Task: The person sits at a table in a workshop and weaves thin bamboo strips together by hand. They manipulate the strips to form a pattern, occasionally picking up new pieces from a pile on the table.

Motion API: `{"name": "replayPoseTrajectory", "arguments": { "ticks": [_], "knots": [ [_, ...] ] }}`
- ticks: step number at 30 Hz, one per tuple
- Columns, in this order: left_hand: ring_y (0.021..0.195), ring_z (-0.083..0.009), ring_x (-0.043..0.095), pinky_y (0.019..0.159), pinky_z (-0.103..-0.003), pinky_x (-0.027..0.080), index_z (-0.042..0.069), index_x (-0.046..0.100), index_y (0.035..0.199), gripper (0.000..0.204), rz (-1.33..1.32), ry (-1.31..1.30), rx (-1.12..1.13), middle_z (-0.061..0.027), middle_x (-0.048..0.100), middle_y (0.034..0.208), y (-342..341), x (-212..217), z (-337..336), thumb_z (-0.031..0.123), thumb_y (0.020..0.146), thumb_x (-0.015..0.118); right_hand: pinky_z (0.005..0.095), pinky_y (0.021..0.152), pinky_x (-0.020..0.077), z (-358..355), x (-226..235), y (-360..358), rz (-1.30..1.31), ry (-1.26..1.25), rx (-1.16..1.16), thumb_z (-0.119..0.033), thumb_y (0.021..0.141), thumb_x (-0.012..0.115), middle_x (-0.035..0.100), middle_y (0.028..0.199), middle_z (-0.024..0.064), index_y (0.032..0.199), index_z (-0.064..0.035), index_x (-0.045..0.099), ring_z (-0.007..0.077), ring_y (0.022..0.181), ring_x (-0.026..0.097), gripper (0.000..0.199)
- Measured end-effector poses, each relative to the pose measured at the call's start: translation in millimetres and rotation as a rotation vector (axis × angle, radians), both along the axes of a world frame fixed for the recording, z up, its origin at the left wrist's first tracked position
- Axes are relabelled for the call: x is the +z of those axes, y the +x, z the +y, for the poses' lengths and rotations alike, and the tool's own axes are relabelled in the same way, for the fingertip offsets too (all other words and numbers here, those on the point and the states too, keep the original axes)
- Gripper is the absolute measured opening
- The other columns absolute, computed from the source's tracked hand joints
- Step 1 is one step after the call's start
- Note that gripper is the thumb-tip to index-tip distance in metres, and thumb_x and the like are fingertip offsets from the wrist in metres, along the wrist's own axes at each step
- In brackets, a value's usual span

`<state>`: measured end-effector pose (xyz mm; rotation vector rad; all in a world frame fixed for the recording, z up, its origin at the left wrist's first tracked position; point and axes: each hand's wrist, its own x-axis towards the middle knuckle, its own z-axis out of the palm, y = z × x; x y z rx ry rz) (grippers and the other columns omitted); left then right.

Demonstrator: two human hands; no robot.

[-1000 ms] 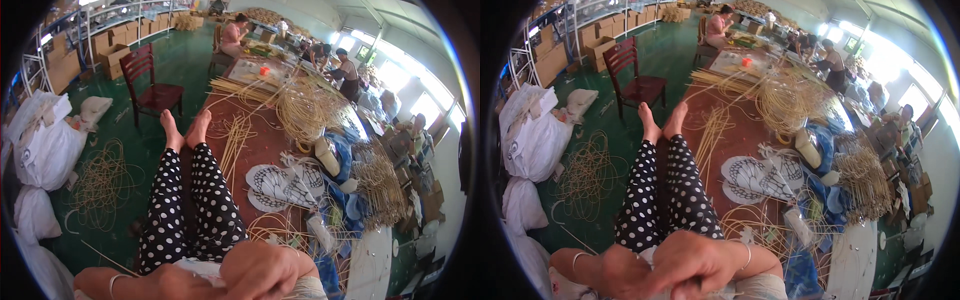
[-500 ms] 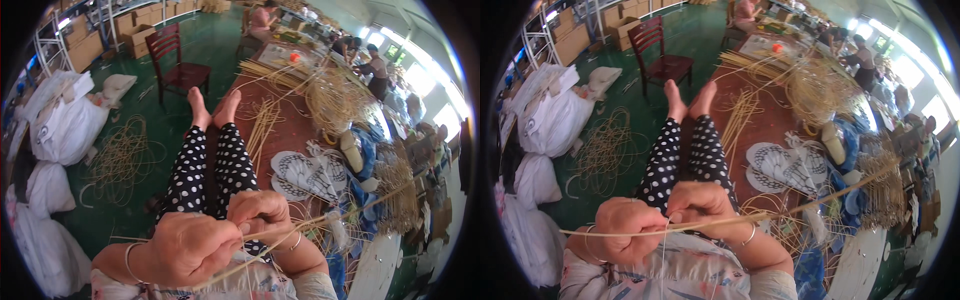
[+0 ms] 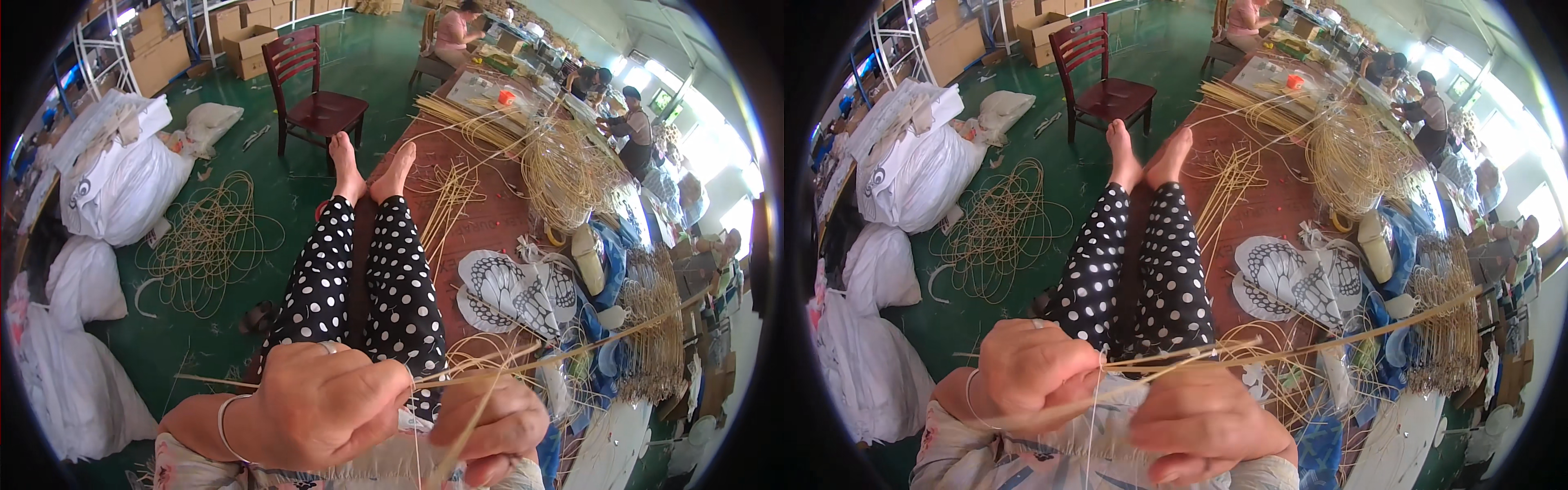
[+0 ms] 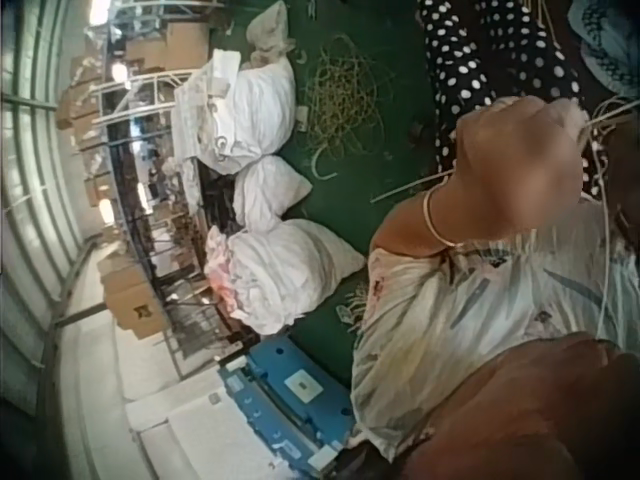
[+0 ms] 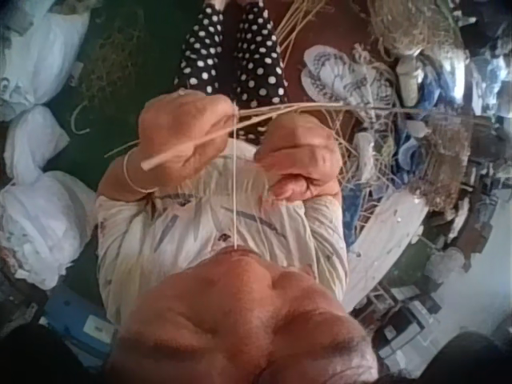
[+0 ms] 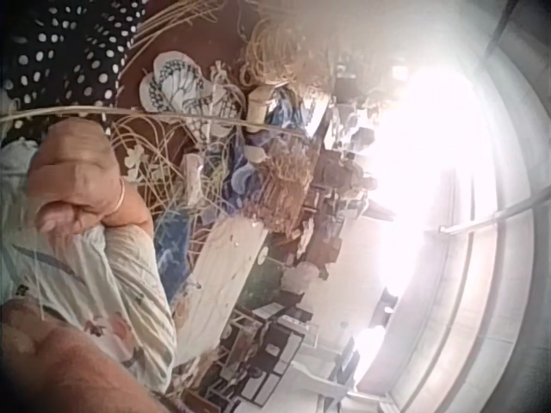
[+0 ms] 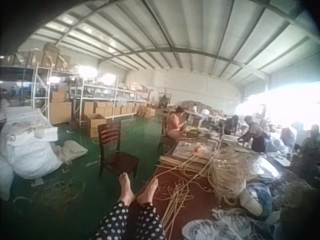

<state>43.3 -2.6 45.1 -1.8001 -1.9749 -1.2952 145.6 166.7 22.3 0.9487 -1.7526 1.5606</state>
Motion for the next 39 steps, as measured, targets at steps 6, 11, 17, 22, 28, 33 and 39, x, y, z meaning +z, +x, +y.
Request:
{"name": "replayPoseTrajectory", "arguments": {
  "ticks": [6, 11, 17, 22, 28, 33, 39],
  "knots": [
    [0.051, -0.018, 0.058, 0.045, -0.026, 0.045, 0.0, 0.057, 0.084, 0.012, -0.384, 0.0, -0.175, -0.0066, 0.059, 0.064, -2.7, -4.9, 0.3, -0.002, 0.072, 0.058, 0.0302, 0.045, 0.0423, 3.9, -36.5, 3.5, -0.105, -0.102, -0.328, -0.016, 0.077, 0.064, 0.057, 0.063, 0.0108, 0.081, 0.0034, 0.056, 0.0215, 0.052, 0.054, 0.021],
    [0.048, -0.0129, 0.054, 0.045, -0.023, 0.041, -0.004, 0.058, 0.079, 0.008, -0.469, 0.078, -0.173, -0.0075, 0.059, 0.062, -1.6, -8.1, -1.8, -0.004, 0.072, 0.056, 0.0279, 0.05, 0.0437, -4.9, -39.4, -3.9, -0.325, 0.029, -0.507, -0.016, 0.079, 0.063, 0.058, 0.068, 0.0106, 0.089, 0.0052, 0.056, 0.0184, 0.056, 0.055, 0.024],
    [0.05, -0.0128, 0.057, 0.045, -0.023, 0.043, -0.001, 0.057, 0.081, 0.006, -0.571, 0.014, -0.183, -0.0073, 0.059, 0.063, 0.8, -9.6, -3.0, 0.0, 0.075, 0.059, 0.024, 0.059, 0.0435, -15.4, -33.9, -23.0, -0.492, -0.328, 0.074, -0.01, 0.082, 0.059, 0.059, 0.077, 0.0088, 0.082, 0.0039, 0.057, 0.0124, 0.067, 0.054, 0.014],
    [0.049, -0.0132, 0.057, 0.044, -0.023, 0.043, 0.0, 0.057, 0.08, 0.005, -0.512, 0.062, -0.123, -0.0068, 0.059, 0.061, -1.2, -18.2, 1.2, 0.001, 0.076, 0.059, 0.0219, 0.05, 0.0414, -20.2, -43.6, -26.9, -0.581, -0.497, 0.119, -0.003, 0.079, 0.059, 0.058, 0.072, 0.0085, 0.078, 0.0028, 0.057, 0.0114, 0.058, 0.052, 0.006],
    [0.045, -0.0119, 0.051, 0.041, -0.022, 0.038, -0.001, 0.057, 0.079, 0.003, -0.452, 0.051, -0.103, -0.0053, 0.056, 0.058, -2.6, -16.2, 2.7, 0.0, 0.076, 0.057, 0.0206, 0.047, 0.0416, -21.0, -44.5, -27.0, -0.657, -0.667, 0.21, -0.004, 0.077, 0.061, 0.058, 0.071, 0.0089, 0.074, 0.0013, 0.055, 0.01, 0.055, 0.052, 0.009],
    [0.045, -0.011, 0.051, 0.042, -0.022, 0.038, -0.001, 0.057, 0.08, 0.004, -0.506, 0.052, -0.116, -0.0052, 0.055, 0.057, -2.4, -13.2, -0.4, 0.0, 0.076, 0.057, 0.0194, 0.053, 0.0404, -19.9, -46.1, -22.9, -0.685, -0.704, 0.253, -0.012, 0.074, 0.068, 0.057, 0.077, 0.0079, 0.108, 0.0027, 0.047, 0.0091, 0.064, 0.052, 0.043],
    [0.045, -0.0105, 0.05, 0.042, -0.022, 0.038, -0.001, 0.057, 0.081, 0.005, -0.513, 0.093, -0.124, -0.005, 0.055, 0.057, 0.0, -13.8, 0.0, 0.0, 0.076, 0.057, 0.02, 0.062, 0.0419, -22.2, -40.5, -22.7, -0.655, -0.586, 0.194, -0.008, 0.074, 0.068, 0.059, 0.087, 0.0085, 0.121, 0.004, 0.041, 0.0091, 0.074, 0.054, 0.055]
  ]
}}
